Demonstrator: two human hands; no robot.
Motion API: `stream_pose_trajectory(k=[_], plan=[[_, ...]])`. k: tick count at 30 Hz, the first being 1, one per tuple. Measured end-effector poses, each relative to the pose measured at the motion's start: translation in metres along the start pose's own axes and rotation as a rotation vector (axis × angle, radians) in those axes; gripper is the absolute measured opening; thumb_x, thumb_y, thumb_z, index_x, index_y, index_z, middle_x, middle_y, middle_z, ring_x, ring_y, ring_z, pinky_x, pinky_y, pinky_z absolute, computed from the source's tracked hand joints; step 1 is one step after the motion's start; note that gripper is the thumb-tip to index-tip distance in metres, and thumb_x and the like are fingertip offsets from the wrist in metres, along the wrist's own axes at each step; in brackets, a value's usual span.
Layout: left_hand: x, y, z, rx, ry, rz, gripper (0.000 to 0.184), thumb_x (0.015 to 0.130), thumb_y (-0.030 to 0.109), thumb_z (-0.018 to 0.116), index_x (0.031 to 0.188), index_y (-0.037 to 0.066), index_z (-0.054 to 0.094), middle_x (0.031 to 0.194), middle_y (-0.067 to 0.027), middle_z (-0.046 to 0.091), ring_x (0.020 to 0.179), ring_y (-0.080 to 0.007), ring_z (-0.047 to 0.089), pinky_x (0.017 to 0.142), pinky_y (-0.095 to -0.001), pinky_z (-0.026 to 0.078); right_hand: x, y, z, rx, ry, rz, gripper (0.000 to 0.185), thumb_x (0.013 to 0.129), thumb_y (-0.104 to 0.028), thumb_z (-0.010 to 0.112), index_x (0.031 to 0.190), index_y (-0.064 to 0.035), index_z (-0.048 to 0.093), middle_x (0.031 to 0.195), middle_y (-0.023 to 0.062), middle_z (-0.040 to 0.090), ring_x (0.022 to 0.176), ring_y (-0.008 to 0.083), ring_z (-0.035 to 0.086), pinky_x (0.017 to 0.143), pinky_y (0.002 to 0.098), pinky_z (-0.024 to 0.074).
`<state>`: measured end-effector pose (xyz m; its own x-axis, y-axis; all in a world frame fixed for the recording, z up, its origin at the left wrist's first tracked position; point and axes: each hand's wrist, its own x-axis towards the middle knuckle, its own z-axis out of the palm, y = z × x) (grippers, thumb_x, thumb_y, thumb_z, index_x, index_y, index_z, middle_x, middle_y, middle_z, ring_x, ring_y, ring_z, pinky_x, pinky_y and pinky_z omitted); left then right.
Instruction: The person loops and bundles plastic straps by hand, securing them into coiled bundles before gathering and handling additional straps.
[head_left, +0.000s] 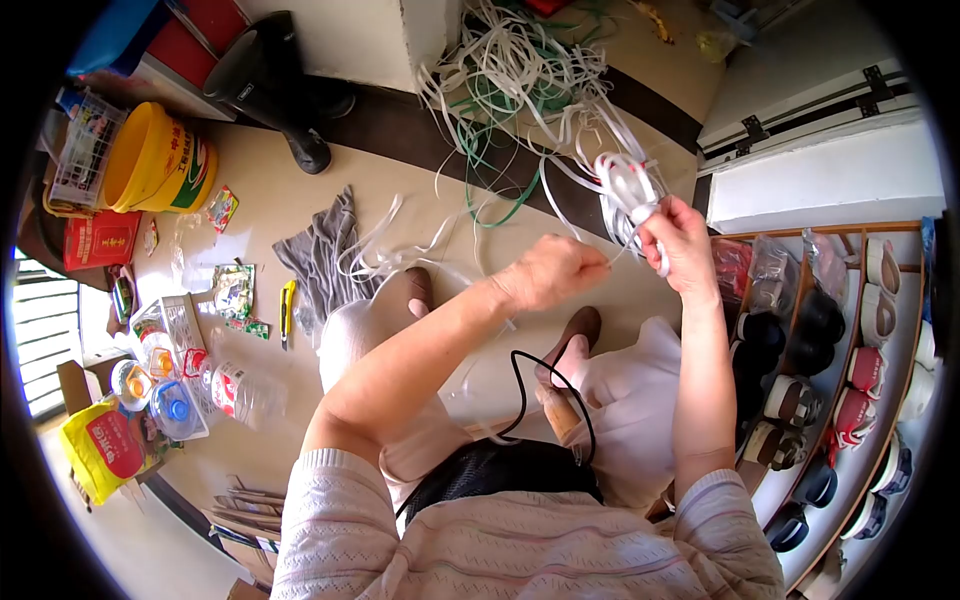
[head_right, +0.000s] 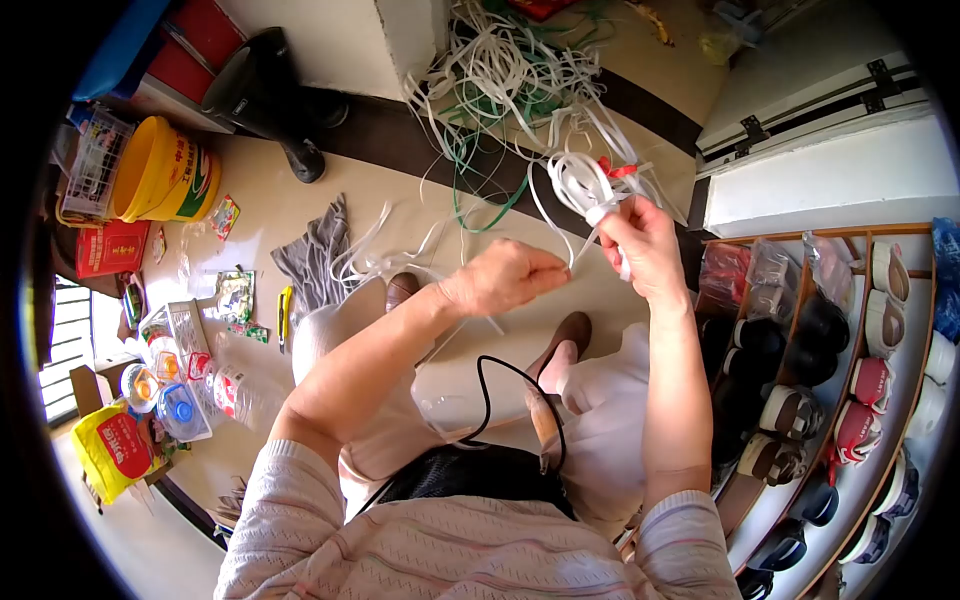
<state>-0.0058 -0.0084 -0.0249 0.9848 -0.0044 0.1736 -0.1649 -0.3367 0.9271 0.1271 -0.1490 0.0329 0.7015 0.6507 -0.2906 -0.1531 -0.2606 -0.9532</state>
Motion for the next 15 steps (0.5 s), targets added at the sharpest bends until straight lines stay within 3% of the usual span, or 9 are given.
stream_pose_trajectory(k=[2, 6, 7, 9, 10, 13, 14, 15], plan=[[0.0, 0.015, -0.007, -0.004, -0.137, -0.054, 0.02, 0.081, 0.021, 0.058, 0.083, 0.001, 0.062, 0.056, -0.0117, 0.052, 0.049, -0.0202, 0.047, 0.052, -0.0313, 0.042, 0.003, 0.014, 0.003, -0.241, 0.077, -0.02, 0.016, 0.077, -0.01, 0.065, 0.079, -0.0049, 0.051, 0.058, -0.0028, 0.05, 0.046, 0.003, 0.041, 0.04, 0.0183, 0.0314], [0.004, 0.035, -0.033, 0.164, -0.351, -0.119, 0.015, 0.077, 0.017, 0.059, 0.081, 0.002, 0.064, 0.062, -0.0126, 0.058, 0.054, -0.0209, 0.054, 0.056, -0.0315, 0.045, -0.003, 0.025, 0.007, -0.589, -0.205, 0.022, 0.013, 0.074, -0.009, 0.067, 0.075, -0.0024, 0.056, 0.059, -0.0009, 0.053, 0.052, 0.0049, 0.044, 0.047, 0.0229, 0.0364], [0.003, 0.031, -0.037, 0.12, -0.272, -0.068, 0.015, 0.077, 0.016, 0.06, 0.082, 0.002, 0.064, 0.063, -0.0122, 0.058, 0.054, -0.0209, 0.054, 0.056, -0.0307, 0.046, -0.005, 0.026, 0.008, -0.683, -0.319, -0.026, 0.013, 0.073, -0.011, 0.067, 0.078, -0.0033, 0.058, 0.058, 0.0003, 0.053, 0.053, 0.0059, 0.044, 0.048, 0.0226, 0.0364], [-0.002, 0.02, -0.043, 0.033, -0.113, 0.033, 0.013, 0.075, 0.014, 0.063, 0.082, 0.003, 0.065, 0.065, -0.0113, 0.06, 0.054, -0.021, 0.054, 0.057, -0.0292, 0.046, -0.009, 0.021, 0.011, -0.712, -0.631, 0.27, 0.013, 0.07, -0.002, 0.067, 0.08, -0.0008, 0.058, 0.069, -0.0009, 0.058, 0.066, 0.004, 0.051, 0.059, 0.0215, 0.0417], [-0.001, 0.016, -0.047, 0.068, -0.076, 0.043, 0.013, 0.076, 0.013, 0.065, 0.085, 0.004, 0.067, 0.064, -0.006, 0.061, 0.053, -0.0153, 0.052, 0.055, -0.0256, 0.046, -0.012, 0.021, 0.011, -0.514, -0.695, 0.412, 0.017, 0.068, -0.002, 0.07, 0.081, -0.0003, 0.059, 0.071, -0.001, 0.059, 0.068, 0.0047, 0.052, 0.063, 0.0208, 0.0431], [-0.001, 0.019, -0.059, -0.096, -0.072, -0.243, 0.015, 0.079, 0.018, 0.062, 0.085, 0.006, 0.067, 0.067, -0.0087, 0.063, 0.058, -0.0158, 0.058, 0.059, -0.0265, 0.048, -0.019, 0.007, 0.004, -0.176, -0.733, 0.137, 0.018, 0.071, -0.012, 0.071, 0.08, -0.002, 0.059, 0.065, -0.0009, 0.058, 0.062, 0.0047, 0.053, 0.054, 0.0196, 0.0409], [0.0, 0.029, -0.06, -0.163, -0.062, -0.321, 0.015, 0.083, 0.02, 0.061, 0.086, 0.006, 0.067, 0.064, -0.0063, 0.062, 0.058, -0.0107, 0.057, 0.057, -0.0254, 0.047, -0.017, 0.0, 0.0, -0.14, -0.65, 0.055, 0.019, 0.072, -0.013, 0.071, 0.083, -0.0021, 0.059, 0.068, 0.0011, 0.059, 0.057, 0.0047, 0.054, 0.047, 0.0174, 0.0395], [0.0, 0.026, -0.056, -0.186, -0.051, -0.32, 0.016, 0.084, 0.02, 0.059, 0.089, 0.006, 0.067, 0.063, -0.0037, 0.059, 0.056, -0.0082, 0.053, 0.054, -0.0242, 0.045, -0.019, -0.011, -0.006, -0.037, -0.55, 0.13, 0.02, 0.074, -0.013, 0.069, 0.086, -0.002, 0.058, 0.068, 0.0029, 0.059, 0.049, 0.0049, 0.05, 0.041, 0.0172, 0.0366]])
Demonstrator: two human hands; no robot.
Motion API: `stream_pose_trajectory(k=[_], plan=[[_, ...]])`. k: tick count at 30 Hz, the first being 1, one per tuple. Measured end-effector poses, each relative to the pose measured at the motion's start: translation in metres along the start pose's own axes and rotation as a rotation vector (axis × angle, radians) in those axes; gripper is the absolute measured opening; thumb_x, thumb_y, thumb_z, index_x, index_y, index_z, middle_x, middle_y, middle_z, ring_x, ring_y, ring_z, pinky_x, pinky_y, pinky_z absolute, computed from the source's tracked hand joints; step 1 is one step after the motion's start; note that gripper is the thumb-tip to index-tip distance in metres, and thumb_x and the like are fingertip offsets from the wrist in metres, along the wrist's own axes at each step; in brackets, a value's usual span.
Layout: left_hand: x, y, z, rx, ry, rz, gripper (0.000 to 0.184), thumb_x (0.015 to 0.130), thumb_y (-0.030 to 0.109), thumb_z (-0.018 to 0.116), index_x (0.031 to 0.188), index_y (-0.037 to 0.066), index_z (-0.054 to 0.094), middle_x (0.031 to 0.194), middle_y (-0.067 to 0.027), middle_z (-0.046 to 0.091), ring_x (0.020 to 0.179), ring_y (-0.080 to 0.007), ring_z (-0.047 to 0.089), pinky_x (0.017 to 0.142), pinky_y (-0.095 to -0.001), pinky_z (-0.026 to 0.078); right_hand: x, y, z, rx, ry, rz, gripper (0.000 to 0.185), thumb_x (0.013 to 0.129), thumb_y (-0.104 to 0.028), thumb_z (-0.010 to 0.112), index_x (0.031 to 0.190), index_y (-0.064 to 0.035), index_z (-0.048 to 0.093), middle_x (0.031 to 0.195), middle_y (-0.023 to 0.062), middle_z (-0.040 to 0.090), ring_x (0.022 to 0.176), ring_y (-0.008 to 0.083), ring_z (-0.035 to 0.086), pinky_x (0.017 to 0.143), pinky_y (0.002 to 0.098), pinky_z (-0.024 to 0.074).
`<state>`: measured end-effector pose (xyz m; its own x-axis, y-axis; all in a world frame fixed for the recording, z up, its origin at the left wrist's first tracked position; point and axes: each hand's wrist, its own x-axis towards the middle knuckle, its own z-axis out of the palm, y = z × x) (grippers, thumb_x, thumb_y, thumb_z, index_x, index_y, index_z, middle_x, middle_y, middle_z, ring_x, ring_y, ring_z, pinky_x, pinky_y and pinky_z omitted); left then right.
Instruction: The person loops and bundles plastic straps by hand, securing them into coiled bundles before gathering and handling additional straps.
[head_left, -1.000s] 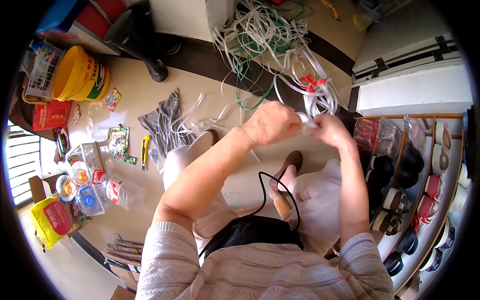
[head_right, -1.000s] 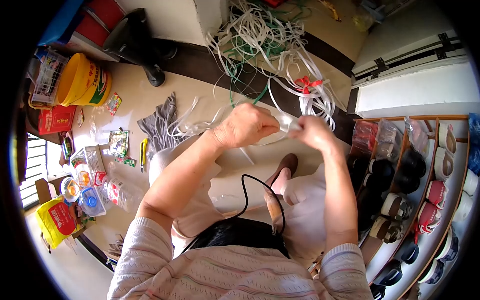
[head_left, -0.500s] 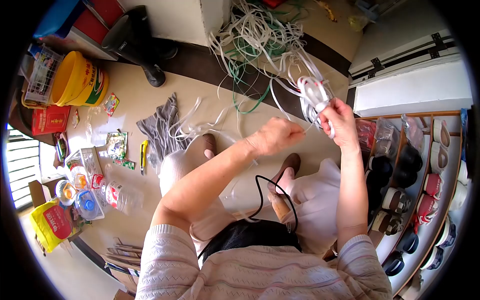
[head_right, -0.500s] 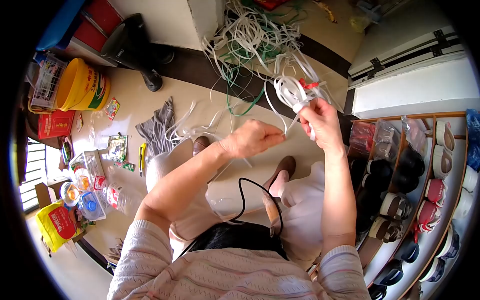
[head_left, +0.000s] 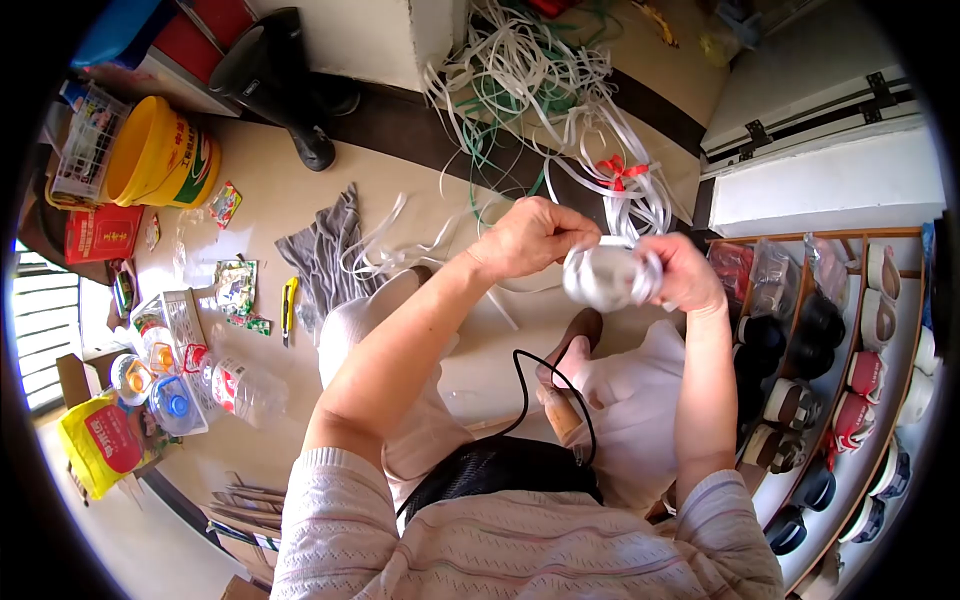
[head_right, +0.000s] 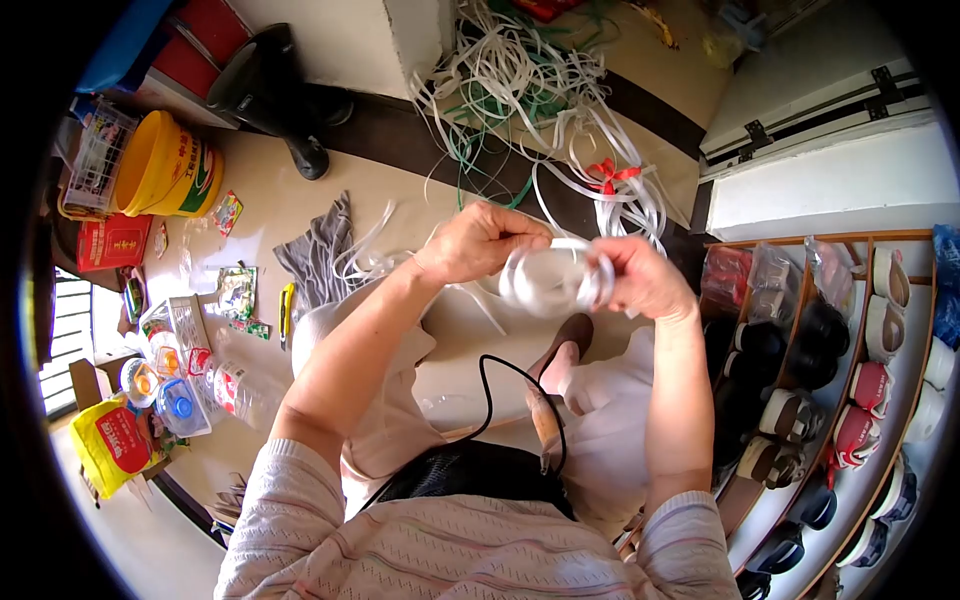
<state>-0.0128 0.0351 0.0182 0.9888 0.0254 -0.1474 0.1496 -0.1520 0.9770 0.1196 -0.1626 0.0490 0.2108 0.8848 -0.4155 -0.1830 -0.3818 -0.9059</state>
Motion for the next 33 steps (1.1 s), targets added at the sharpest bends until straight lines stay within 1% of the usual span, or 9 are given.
stream_pose_trajectory(k=[2, 7, 12, 15, 18, 20, 23, 26, 33], plan=[[0.005, -0.013, 0.014, -0.051, 0.01, 0.003, 0.018, 0.087, 0.021, 0.057, 0.094, 0.007, 0.066, 0.059, 0.0014, 0.054, 0.053, -0.0033, 0.046, 0.047, -0.0216, 0.04, 0.003, 0.001, -0.006, 0.299, 0.127, -0.118, 0.017, 0.076, -0.013, 0.067, 0.086, -0.0029, 0.057, 0.066, 0.0032, 0.058, 0.045, 0.0051, 0.046, 0.039, 0.0175, 0.0343], [0.001, -0.023, 0.053, 0.388, 0.117, 0.192, 0.017, 0.08, 0.019, 0.057, 0.087, 0.005, 0.062, 0.071, -0.0168, 0.059, 0.071, -0.0334, 0.059, 0.064, -0.0394, 0.047, 0.028, 0.022, -0.006, -0.173, 0.574, -0.009, 0.02, 0.074, -0.013, 0.069, 0.078, -0.0033, 0.052, 0.062, 0.0024, 0.056, 0.05, 0.006, 0.047, 0.045, 0.0206, 0.0365], [0.003, -0.017, 0.029, 0.536, 0.041, 0.32, 0.013, 0.078, 0.015, 0.06, 0.085, 0.005, 0.064, 0.072, -0.0133, 0.062, 0.069, -0.0274, 0.061, 0.064, -0.0348, 0.049, 0.03, 0.028, 0.016, -0.686, 0.464, 0.134, 0.022, 0.068, -0.01, 0.069, 0.08, -0.0027, 0.052, 0.061, 0.0054, 0.054, 0.055, 0.0143, 0.05, 0.051, 0.0283, 0.041], [0.005, -0.014, 0.007, 0.296, 0.016, 0.26, 0.012, 0.076, 0.012, 0.064, 0.086, 0.005, 0.066, 0.073, -0.0089, 0.064, 0.067, -0.0177, 0.061, 0.063, -0.0296, 0.049, 0.028, 0.022, 0.024, -0.42, -0.024, 0.256, 0.022, 0.068, -0.007, 0.068, 0.085, -0.0045, 0.054, 0.067, 0.0017, 0.058, 0.058, 0.0081, 0.052, 0.05, 0.0225, 0.0394], [0.007, -0.012, -0.003, -0.15, -0.04, 0.09, 0.013, 0.078, 0.008, 0.065, 0.09, 0.003, 0.066, 0.073, -0.0039, 0.064, 0.067, -0.0063, 0.056, 0.061, -0.0229, 0.047, 0.018, 0.007, 0.022, 0.009, -0.23, 0.183, 0.021, 0.07, -0.004, 0.067, 0.086, -0.0064, 0.055, 0.069, 0.0002, 0.058, 0.054, 0.0045, 0.051, 0.047, 0.0185, 0.0381], [0.008, -0.016, 0.002, -0.55, -0.045, 0.0, 0.013, 0.081, 0.01, 0.063, 0.09, 0.002, 0.066, 0.069, -0.003, 0.062, 0.063, -0.0047, 0.053, 0.054, -0.0215, 0.045, 0.014, 0.01, 0.013, 0.158, -0.069, -0.057, 0.019, 0.076, -0.006, 0.064, 0.092, -0.0085, 0.054, 0.07, 0.0029, 0.059, 0.044, 0.0049, 0.047, 0.041, 0.0177, 0.0363], [0.004, -0.011, 0.014, -0.575, -0.029, -0.094, 0.02, 0.085, 0.021, 0.06, 0.088, 0.001, 0.064, 0.056, 0.0003, 0.051, 0.044, -0.0048, 0.041, 0.04, -0.0211, 0.033, 0.019, 0.002, 0.013, 0.489, 0.137, -0.249, 0.019, 0.08, -0.016, 0.065, 0.093, -0.0061, 0.053, 0.067, 0.0043, 0.057, 0.046, 0.0052, 0.046, 0.041, 0.0168, 0.0352], [0.006, -0.007, 0.027, -0.427, -0.019, -0.137, 0.02, 0.086, 0.019, 0.056, 0.091, 0.001, 0.062, 0.055, -0.0013, 0.053, 0.044, -0.007, 0.045, 0.041, -0.0228, 0.036, 0.029, 0.013, 0.016, 0.234, 0.481, -0.203, 0.02, 0.081, -0.016, 0.064, 0.091, -0.0036, 0.053, 0.067, 0.0024, 0.056, 0.049, 0.0045, 0.046, 0.042, 0.0165, 0.0355], [0.0, 0.009, 0.028, -0.045, -0.015, -0.168, 0.032, 0.083, 0.009, 0.05, 0.112, -0.002, 0.048, 0.065, -0.0054, 0.061, 0.046, -0.0105, 0.055, 0.045, -0.0232, 0.043, 0.04, 0.025, 0.023, -0.32, 0.72, -0.125, 0.022, 0.079, -0.012, 0.065, 0.093, -0.0028, 0.051, 0.064, 0.0032, 0.058, 0.055, 0.0079, 0.052, 0.051, 0.0222, 0.041]])
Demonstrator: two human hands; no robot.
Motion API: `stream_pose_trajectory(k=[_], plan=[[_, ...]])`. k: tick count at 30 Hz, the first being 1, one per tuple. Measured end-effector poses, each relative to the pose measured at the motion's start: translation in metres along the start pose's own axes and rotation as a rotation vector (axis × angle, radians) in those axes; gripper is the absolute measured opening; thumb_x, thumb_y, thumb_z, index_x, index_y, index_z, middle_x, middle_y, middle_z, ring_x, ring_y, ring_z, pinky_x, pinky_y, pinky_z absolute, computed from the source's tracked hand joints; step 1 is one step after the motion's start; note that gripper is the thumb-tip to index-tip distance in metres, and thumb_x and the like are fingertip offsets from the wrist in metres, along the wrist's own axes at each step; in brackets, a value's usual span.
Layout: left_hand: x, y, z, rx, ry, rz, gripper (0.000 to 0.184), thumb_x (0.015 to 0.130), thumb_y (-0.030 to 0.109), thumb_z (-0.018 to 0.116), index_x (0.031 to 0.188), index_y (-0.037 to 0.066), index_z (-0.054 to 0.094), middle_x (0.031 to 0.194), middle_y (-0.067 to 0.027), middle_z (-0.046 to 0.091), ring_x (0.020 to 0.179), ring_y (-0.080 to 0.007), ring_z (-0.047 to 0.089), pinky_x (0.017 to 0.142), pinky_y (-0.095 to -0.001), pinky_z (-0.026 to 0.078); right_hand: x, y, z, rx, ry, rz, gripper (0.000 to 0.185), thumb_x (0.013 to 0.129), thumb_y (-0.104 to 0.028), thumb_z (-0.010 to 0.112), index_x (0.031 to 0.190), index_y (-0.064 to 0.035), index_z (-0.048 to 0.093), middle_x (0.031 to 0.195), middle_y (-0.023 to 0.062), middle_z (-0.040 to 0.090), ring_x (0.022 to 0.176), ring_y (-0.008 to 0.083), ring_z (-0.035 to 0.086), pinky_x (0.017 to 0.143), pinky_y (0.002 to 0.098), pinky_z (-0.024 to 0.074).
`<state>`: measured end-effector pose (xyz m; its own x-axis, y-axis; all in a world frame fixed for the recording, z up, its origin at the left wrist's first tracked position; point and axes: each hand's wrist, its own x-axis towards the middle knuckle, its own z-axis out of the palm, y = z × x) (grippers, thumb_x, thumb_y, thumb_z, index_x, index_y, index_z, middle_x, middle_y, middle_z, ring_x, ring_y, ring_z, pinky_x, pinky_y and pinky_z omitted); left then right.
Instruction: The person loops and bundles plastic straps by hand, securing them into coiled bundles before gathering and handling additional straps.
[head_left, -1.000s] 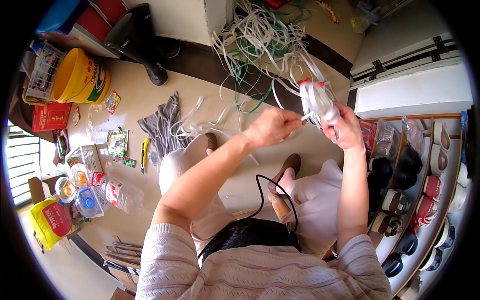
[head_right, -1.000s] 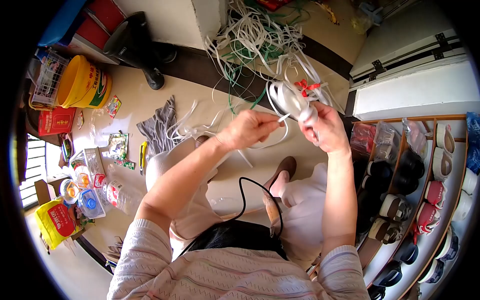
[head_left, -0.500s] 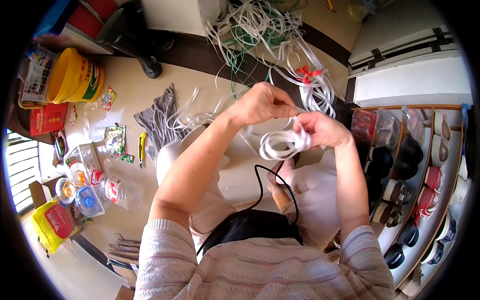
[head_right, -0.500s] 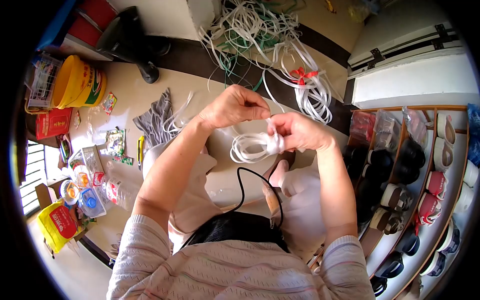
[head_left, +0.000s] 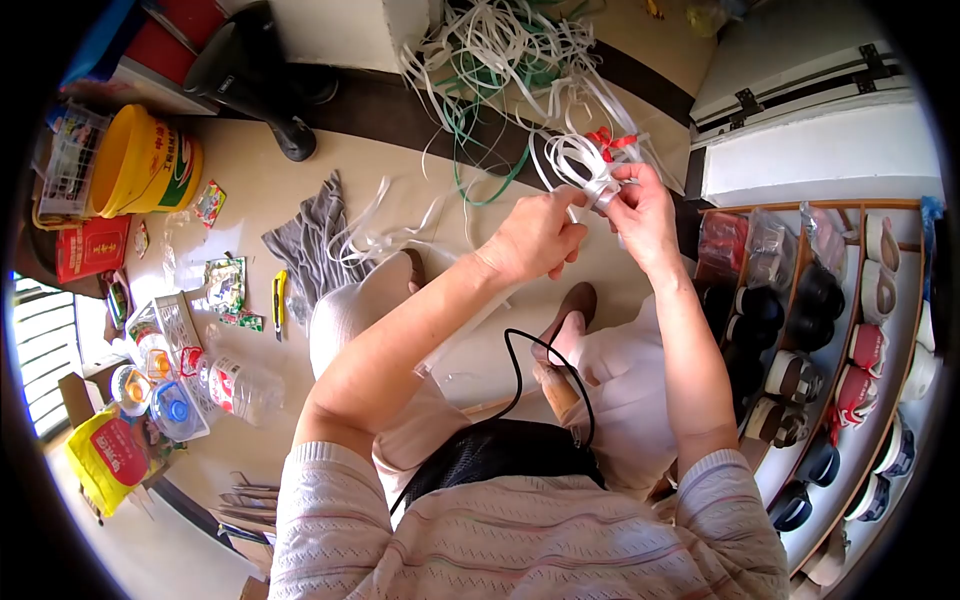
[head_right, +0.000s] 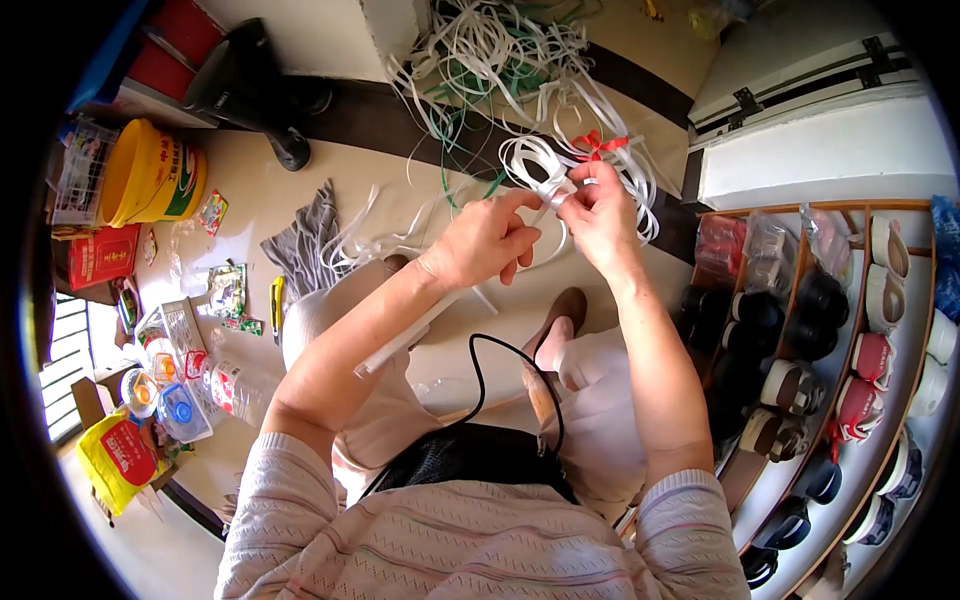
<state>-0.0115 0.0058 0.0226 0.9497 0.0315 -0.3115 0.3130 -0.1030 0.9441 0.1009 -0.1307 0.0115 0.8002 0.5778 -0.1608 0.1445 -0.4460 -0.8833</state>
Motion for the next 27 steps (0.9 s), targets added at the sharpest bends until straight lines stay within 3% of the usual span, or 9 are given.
stream_pose_trajectory(k=[5, 8, 11, 12, 15, 16, 19, 24, 27], plan=[[0.0, -0.007, -0.009, -0.105, -0.119, -0.052, 0.037, 0.079, 0.006, 0.049, 0.115, -0.003, 0.043, 0.071, -0.008, 0.063, 0.052, -0.0116, 0.059, 0.048, -0.0239, 0.045, 0.001, 0.008, 0.005, -0.254, 0.033, -0.11, 0.02, 0.075, -0.011, 0.065, 0.091, -0.0043, 0.055, 0.061, 0.0036, 0.058, 0.054, 0.0095, 0.052, 0.052, 0.0259, 0.0418], [-0.007, -0.003, -0.022, 0.034, -0.279, -0.022, 0.036, 0.077, 0.002, 0.05, 0.112, -0.003, 0.047, 0.076, -0.0087, 0.063, 0.057, -0.0117, 0.06, 0.049, -0.0237, 0.046, 0.0, 0.001, -0.001, -0.5, -0.143, -0.028, 0.018, 0.073, -0.009, 0.064, 0.089, -0.0055, 0.057, 0.061, 0.0039, 0.057, 0.053, 0.0096, 0.052, 0.05, 0.026, 0.0408], [-0.01, -0.006, -0.036, -0.303, -0.371, 0.046, 0.026, 0.077, 0.001, 0.05, 0.102, -0.002, 0.055, 0.076, -0.0086, 0.064, 0.056, -0.0128, 0.06, 0.049, -0.0237, 0.046, 0.002, 0.003, -0.008, -0.361, -0.543, 0.099, 0.019, 0.072, -0.009, 0.065, 0.089, -0.0049, 0.057, 0.06, 0.0034, 0.057, 0.053, 0.0096, 0.053, 0.048, 0.0256, 0.0404], [-0.012, -0.003, -0.041, -0.491, -0.314, 0.002, 0.017, 0.076, -0.001, 0.047, 0.088, -0.002, 0.061, 0.077, -0.0108, 0.064, 0.054, -0.0153, 0.06, 0.048, -0.0238, 0.046, 0.001, -0.001, -0.01, -0.216, -0.684, 0.263, 0.019, 0.072, -0.005, 0.065, 0.089, -0.004, 0.057, 0.065, 0.0008, 0.059, 0.059, 0.0074, 0.055, 0.054, 0.0223, 0.0425], [-0.002, -0.022, -0.054, -0.994, -0.226, 0.049, 0.017, 0.076, -0.001, 0.045, 0.081, -0.002, 0.061, 0.079, -0.0151, 0.063, 0.053, -0.0178, 0.059, 0.049, -0.0247, 0.047, -0.007, -0.007, -0.009, 0.243, -0.937, 0.164, 0.018, 0.074, 0.0, 0.065, 0.09, -0.0029, 0.056, 0.073, -0.0014, 0.06, 0.068, 0.0053, 0.055, 0.063, 0.0197, 0.0437], [0.0, -0.022, -0.055, -1.179, -0.244, 0.134, 0.017, 0.075, -0.001, 0.044, 0.077, -0.004, 0.06, 0.081, -0.0188, 0.062, 0.055, -0.0196, 0.059, 0.051, -0.0266, 0.048, -0.008, -0.008, -0.011, 0.28, -1.067, 0.275, 0.019, 0.075, 0.003, 0.064, 0.09, -0.003, 0.056, 0.078, -0.0027, 0.06, 0.074, 0.0041, 0.055, 0.07, 0.019, 0.0431], [-0.002, -0.019, -0.046, -1.126, -0.221, 0.162, 0.017, 0.075, -0.003, 0.044, 0.079, -0.003, 0.061, 0.085, -0.0204, 0.062, 0.06, -0.0209, 0.061, 0.054, -0.0293, 0.049, -0.017, -0.017, -0.003, 0.374, -1.055, 0.264, 0.018, 0.075, 0.0, 0.065, 0.09, -0.0037, 0.056, 0.076, -0.0035, 0.059, 0.07, 0.0032, 0.054, 0.063, 0.0178, 0.0425], [0.002, -0.016, -0.046, -0.904, -0.028, 0.252, 0.019, 0.08, -0.002, 0.049, 0.093, -0.004, 0.062, 0.095, -0.0152, 0.063, 0.082, -0.0212, 0.062, 0.075, -0.03, 0.05, -0.01, -0.014, -0.008, 0.329, -0.848, 0.228, 0.014, 0.076, -0.005, 0.064, 0.088, -0.0064, 0.057, 0.073, -0.0022, 0.058, 0.059, 0.0025, 0.053, 0.046, 0.0157, 0.0362], [0.006, -0.019, -0.035, -0.747, 0.1, 0.072, 0.021, 0.083, 0.001, 0.048, 0.098, -0.005, 0.061, 0.096, -0.0142, 0.063, 0.085, -0.0218, 0.062, 0.078, -0.0321, 0.049, -0.004, -0.01, -0.015, 0.562, -0.698, 0.165, 0.015, 0.079, -0.009, 0.064, 0.09, -0.0059, 0.055, 0.071, 0.0008, 0.058, 0.058, 0.0047, 0.055, 0.042, 0.0151, 0.0353]])
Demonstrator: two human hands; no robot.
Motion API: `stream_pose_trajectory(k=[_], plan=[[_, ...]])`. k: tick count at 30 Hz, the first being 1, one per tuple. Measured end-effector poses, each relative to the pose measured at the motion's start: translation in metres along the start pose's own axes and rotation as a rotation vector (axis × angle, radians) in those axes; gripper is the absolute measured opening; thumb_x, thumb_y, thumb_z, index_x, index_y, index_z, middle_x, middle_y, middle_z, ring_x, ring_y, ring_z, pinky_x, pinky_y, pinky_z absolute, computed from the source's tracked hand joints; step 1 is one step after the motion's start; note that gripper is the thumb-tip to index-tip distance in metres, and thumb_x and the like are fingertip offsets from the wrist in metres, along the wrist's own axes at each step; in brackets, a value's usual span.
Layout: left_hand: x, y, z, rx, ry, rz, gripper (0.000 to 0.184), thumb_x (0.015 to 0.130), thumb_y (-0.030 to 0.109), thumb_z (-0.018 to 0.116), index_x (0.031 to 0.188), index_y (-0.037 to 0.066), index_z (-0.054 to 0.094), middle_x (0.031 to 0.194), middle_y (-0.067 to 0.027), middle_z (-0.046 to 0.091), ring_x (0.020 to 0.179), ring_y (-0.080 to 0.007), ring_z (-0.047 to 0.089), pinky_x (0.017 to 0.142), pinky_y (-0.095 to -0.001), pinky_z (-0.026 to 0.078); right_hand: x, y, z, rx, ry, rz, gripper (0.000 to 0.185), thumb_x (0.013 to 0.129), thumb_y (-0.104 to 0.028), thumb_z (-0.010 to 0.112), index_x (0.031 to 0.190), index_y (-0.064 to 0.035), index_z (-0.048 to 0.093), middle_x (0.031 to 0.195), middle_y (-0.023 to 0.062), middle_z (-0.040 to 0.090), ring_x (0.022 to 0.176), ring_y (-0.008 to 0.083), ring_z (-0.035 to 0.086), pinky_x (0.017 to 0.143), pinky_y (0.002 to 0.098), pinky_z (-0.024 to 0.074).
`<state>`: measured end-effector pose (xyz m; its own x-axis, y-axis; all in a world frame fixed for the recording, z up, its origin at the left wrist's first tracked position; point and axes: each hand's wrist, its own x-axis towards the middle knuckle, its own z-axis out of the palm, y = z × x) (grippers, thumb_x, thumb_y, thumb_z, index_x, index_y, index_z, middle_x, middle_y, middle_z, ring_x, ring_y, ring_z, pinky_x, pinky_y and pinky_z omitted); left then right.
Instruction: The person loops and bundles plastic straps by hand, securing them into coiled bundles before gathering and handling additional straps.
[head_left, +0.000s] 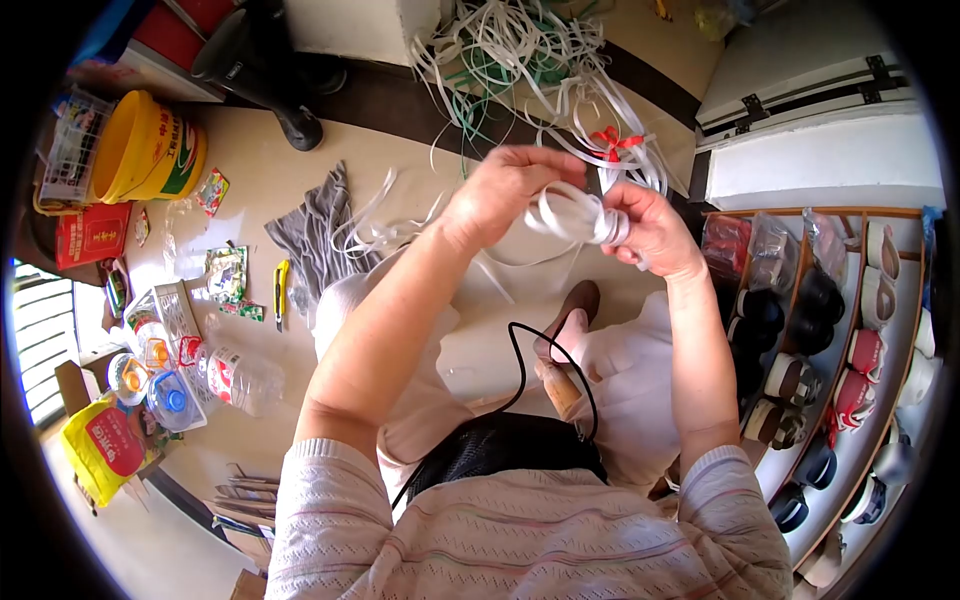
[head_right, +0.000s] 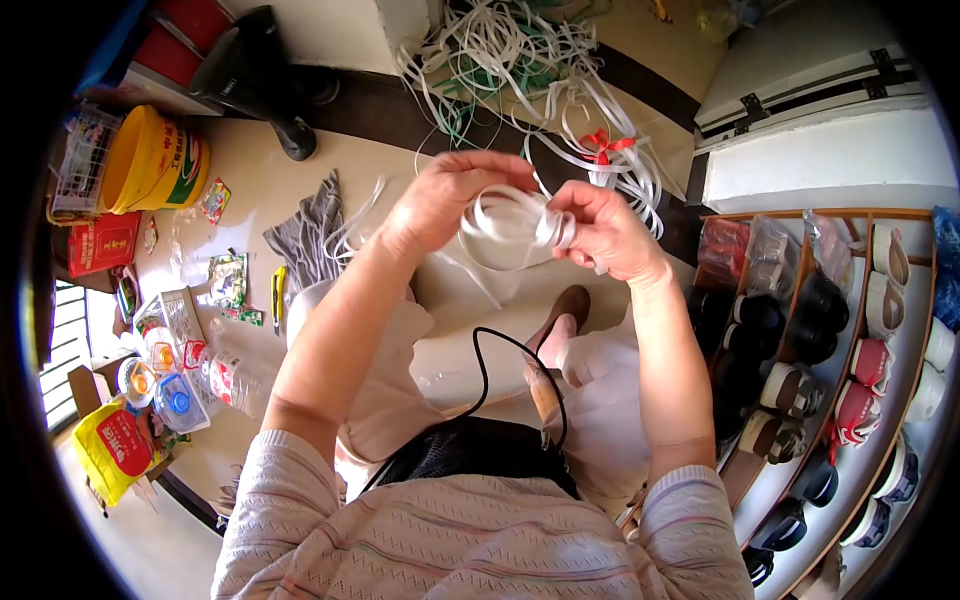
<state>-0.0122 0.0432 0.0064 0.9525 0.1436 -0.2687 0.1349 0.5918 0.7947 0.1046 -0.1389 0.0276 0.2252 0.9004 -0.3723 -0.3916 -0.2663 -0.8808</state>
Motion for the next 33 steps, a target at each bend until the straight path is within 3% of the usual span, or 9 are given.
stream_pose_trajectory(k=[5, 10, 12, 15, 18, 24, 29, 32, 33], plan=[[-0.008, -0.001, 0.01, -0.197, 0.058, -0.12, 0.034, 0.091, 0.018, 0.038, 0.116, -0.002, 0.05, 0.102, -0.0137, 0.06, 0.086, -0.0259, 0.062, 0.077, -0.0375, 0.051, -0.003, 0.003, -0.007, 0.018, 0.079, -0.017, 0.013, 0.082, -0.011, 0.062, 0.091, -0.0054, 0.054, 0.068, 0.005, 0.057, 0.05, 0.005, 0.048, 0.04, 0.0164, 0.0344], [-0.007, -0.016, 0.016, 0.179, -0.208, -0.211, 0.034, 0.085, 0.007, 0.049, 0.119, 0.002, 0.047, 0.1, -0.0137, 0.061, 0.082, -0.0207, 0.063, 0.07, -0.0288, 0.05, -0.003, -0.002, -0.017, 0.244, 0.198, -0.146, 0.013, 0.084, -0.011, 0.06, 0.093, -0.0054, 0.052, 0.069, 0.0081, 0.056, 0.048, 0.0065, 0.045, 0.04, 0.0174, 0.0344], [-0.012, -0.019, 0.025, 0.257, -0.381, -0.18, 0.041, 0.083, 0.0, 0.051, 0.123, 0.003, 0.044, 0.099, -0.0121, 0.062, 0.081, -0.0178, 0.063, 0.072, -0.0261, 0.049, -0.002, -0.002, -0.02, 0.222, 0.351, -0.139, 0.013, 0.084, -0.012, 0.059, 0.094, -0.0054, 0.052, 0.069, 0.0081, 0.055, 0.048, 0.0063, 0.045, 0.04, 0.0173, 0.0342], [-0.015, -0.017, 0.027, 0.277, -0.338, -0.06, 0.049, 0.074, -0.004, 0.053, 0.122, 0.004, 0.046, 0.093, -0.0085, 0.063, 0.075, -0.0142, 0.063, 0.071, -0.026, 0.049, -0.002, 0.001, -0.026, 0.176, 0.475, -0.103, 0.014, 0.083, -0.012, 0.061, 0.093, -0.0068, 0.054, 0.067, 0.0056, 0.056, 0.048, 0.0054, 0.046, 0.04, 0.0176, 0.0346], [-0.021, -0.007, 0.034, 0.494, -0.218, 0.123, 0.047, 0.079, -0.006, 0.054, 0.124, 0.008, 0.046, 0.099, -0.0061, 0.062, 0.084, -0.0112, 0.061, 0.078, -0.0254, 0.048, -0.001, 0.002, -0.022, 0.079, 0.527, -0.059, 0.015, 0.081, -0.014, 0.063, 0.092, -0.0076, 0.054, 0.066, 0.0035, 0.056, 0.048, 0.0049, 0.047, 0.041, 0.0177, 0.0349], [-0.018, -0.024, 0.039, 0.489, -0.408, 0.092, 0.026, 0.077, -0.007, 0.054, 0.099, 0.003, 0.064, 0.097, -0.0036, 0.062, 0.086, -0.0105, 0.059, 0.082, -0.0245, 0.047, 0.008, 0.008, -0.017, 0.03, 0.539, -0.019, 0.018, 0.079, -0.016, 0.065, 0.091, -0.0084, 0.054, 0.067, 0.0027, 0.057, 0.048, 0.0056, 0.047, 0.041, 0.0176, 0.0351], [-0.009, -0.015, 0.025, 0.784, 0.148, 0.286, 0.028, 0.074, 0.0, 0.056, 0.101, 0.005, 0.062, 0.09, -0.0091, 0.062, 0.078, -0.013, 0.06, 0.071, -0.0276, 0.048, 0.009, 0.007, -0.018, 0.166, 0.486, -0.011, 0.015, 0.082, -0.016, 0.063, 0.092, -0.0087, 0.053, 0.067, 0.0044, 0.057, 0.049, 0.0068, 0.047, 0.04, 0.0186, 0.0352], [-0.002, -0.03, 0.019, 1.163, 0.254, 0.556, 0.035, 0.074, 0.007, 0.057, 0.109, 0.006, 0.058, 0.09, -0.0105, 0.063, 0.075, -0.0155, 0.06, 0.069, -0.0279, 0.048, 0.007, 0.004, -0.013, 0.325, 0.411, -0.072, 0.013, 0.083, -0.015, 0.061, 0.091, -0.0079, 0.053, 0.068, 0.0064, 0.056, 0.048, 0.0073, 0.047, 0.039, 0.0184, 0.0345], [-0.001, -0.037, 0.017, 1.13, 0.097, 0.37, 0.042, 0.073, 0.01, 0.056, 0.114, 0.006, 0.054, 0.088, -0.0119, 0.063, 0.069, -0.0187, 0.06, 0.066, -0.0287, 0.048, 0.008, 0.004, -0.014, 0.314, 0.43, -0.108, 0.013, 0.083, -0.014, 0.061, 0.091, -0.0077, 0.053, 0.068, 0.0069, 0.056, 0.048, 0.0073, 0.047, 0.038, 0.0182, 0.0343]])
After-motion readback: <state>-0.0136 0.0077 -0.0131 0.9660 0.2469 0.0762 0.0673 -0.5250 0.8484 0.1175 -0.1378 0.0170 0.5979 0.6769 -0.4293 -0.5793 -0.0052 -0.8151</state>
